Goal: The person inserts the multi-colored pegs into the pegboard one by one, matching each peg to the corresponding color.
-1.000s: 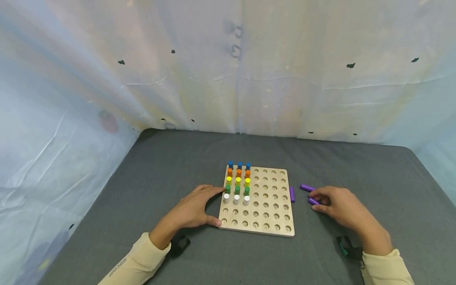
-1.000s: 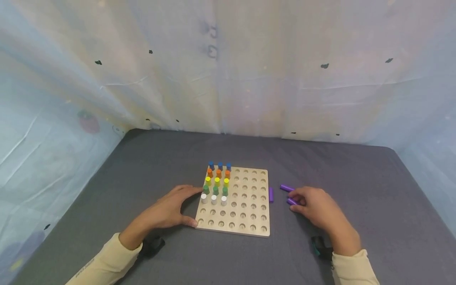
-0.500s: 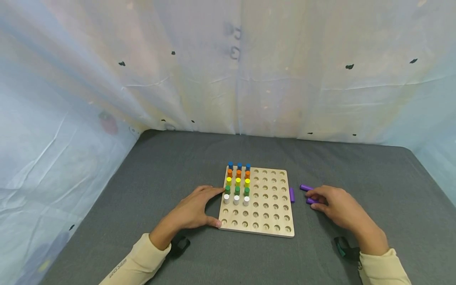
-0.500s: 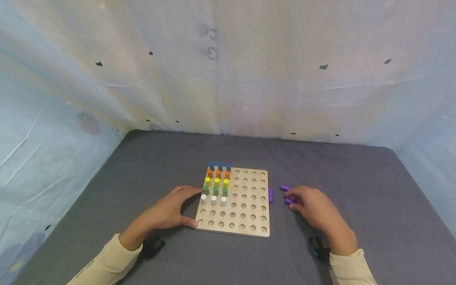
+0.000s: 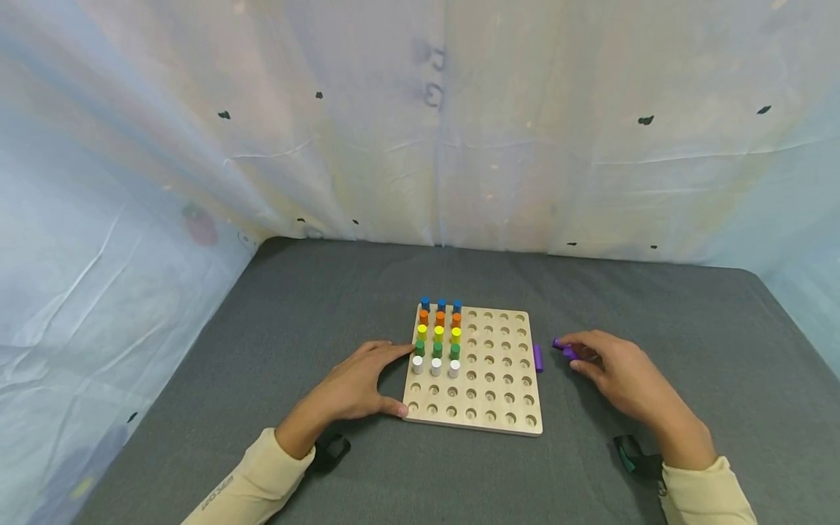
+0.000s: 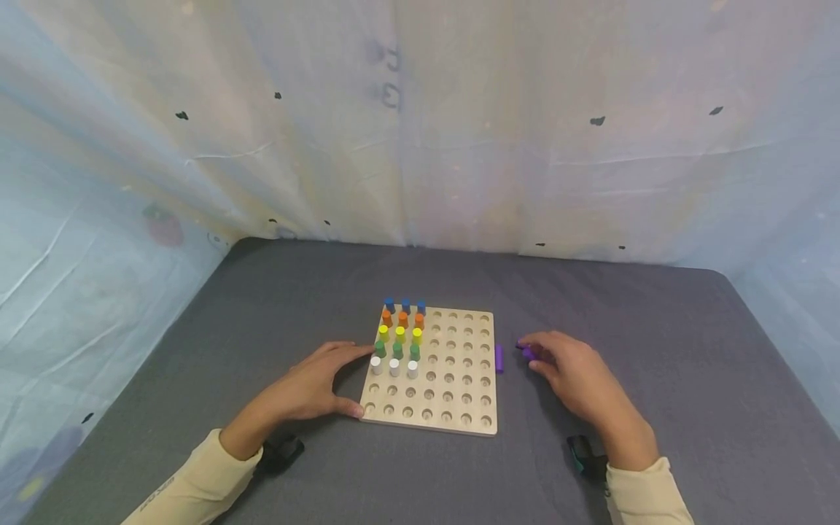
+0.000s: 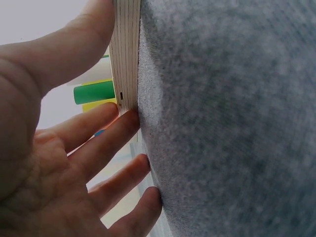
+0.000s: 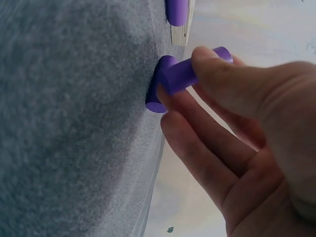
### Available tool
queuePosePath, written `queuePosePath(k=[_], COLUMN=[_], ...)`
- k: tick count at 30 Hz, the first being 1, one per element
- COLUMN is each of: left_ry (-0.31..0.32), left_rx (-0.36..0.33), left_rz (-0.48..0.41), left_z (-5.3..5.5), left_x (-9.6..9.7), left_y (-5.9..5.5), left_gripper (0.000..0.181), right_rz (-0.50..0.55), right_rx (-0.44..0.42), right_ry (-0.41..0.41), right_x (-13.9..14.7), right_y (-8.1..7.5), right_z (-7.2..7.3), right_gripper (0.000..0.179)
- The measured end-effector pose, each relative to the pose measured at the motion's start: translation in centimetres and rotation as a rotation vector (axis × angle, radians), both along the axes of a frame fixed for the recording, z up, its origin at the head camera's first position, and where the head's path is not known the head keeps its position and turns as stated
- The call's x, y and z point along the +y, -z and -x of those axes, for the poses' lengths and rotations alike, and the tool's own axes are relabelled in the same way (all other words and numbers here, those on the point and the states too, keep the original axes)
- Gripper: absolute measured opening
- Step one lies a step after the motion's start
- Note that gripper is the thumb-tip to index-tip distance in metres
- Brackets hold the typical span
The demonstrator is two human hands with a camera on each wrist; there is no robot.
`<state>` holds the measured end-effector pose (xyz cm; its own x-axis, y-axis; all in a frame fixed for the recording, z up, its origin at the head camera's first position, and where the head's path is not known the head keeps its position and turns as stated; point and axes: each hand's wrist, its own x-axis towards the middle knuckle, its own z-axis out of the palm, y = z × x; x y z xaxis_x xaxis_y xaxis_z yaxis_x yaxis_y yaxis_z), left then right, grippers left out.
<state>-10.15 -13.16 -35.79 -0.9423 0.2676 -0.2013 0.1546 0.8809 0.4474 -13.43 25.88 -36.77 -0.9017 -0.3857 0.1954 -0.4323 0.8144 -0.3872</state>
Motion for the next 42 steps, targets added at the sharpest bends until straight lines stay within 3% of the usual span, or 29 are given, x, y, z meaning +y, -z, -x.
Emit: queuePosePath(k=[11, 22, 27, 34, 42], left_ry=[-0.03, -0.024, -0.019, -0.02, -0.024], left_rx=[0.002, 0.004, 0.0, 0.0, -0.004], left_rz=[0.006, -0.015, -0.019, -0.031, -0.048], left_z=[0.2, 0.2, 0.3, 0.2, 0.2], left_x=[0.1, 0.0, 0.0, -0.1, -0.2], left_y=[0.0, -0.2, -0.2, -0.1, 0.0], left_gripper=[0.093, 0.088, 0.087, 0.085, 0.076], right_rz=[0.026, 0.016, 0.022, 0.049, 0.107], right_rx=[0.025, -0.036, -0.017, -0.01, -0.038], right_ry=[0.021, 0.034, 0.038, 0.023, -0.066], right_x=[-0.2, -0.3, -0.3, -1.8, -4.9], right_y=[-0.3, -0.1, -0.2, -1.6, -2.9], right_z=[0.0, 0.0, 0.0, -0.3, -0.9], right_gripper=[0.024, 0.023, 0.023, 0.022, 0.024])
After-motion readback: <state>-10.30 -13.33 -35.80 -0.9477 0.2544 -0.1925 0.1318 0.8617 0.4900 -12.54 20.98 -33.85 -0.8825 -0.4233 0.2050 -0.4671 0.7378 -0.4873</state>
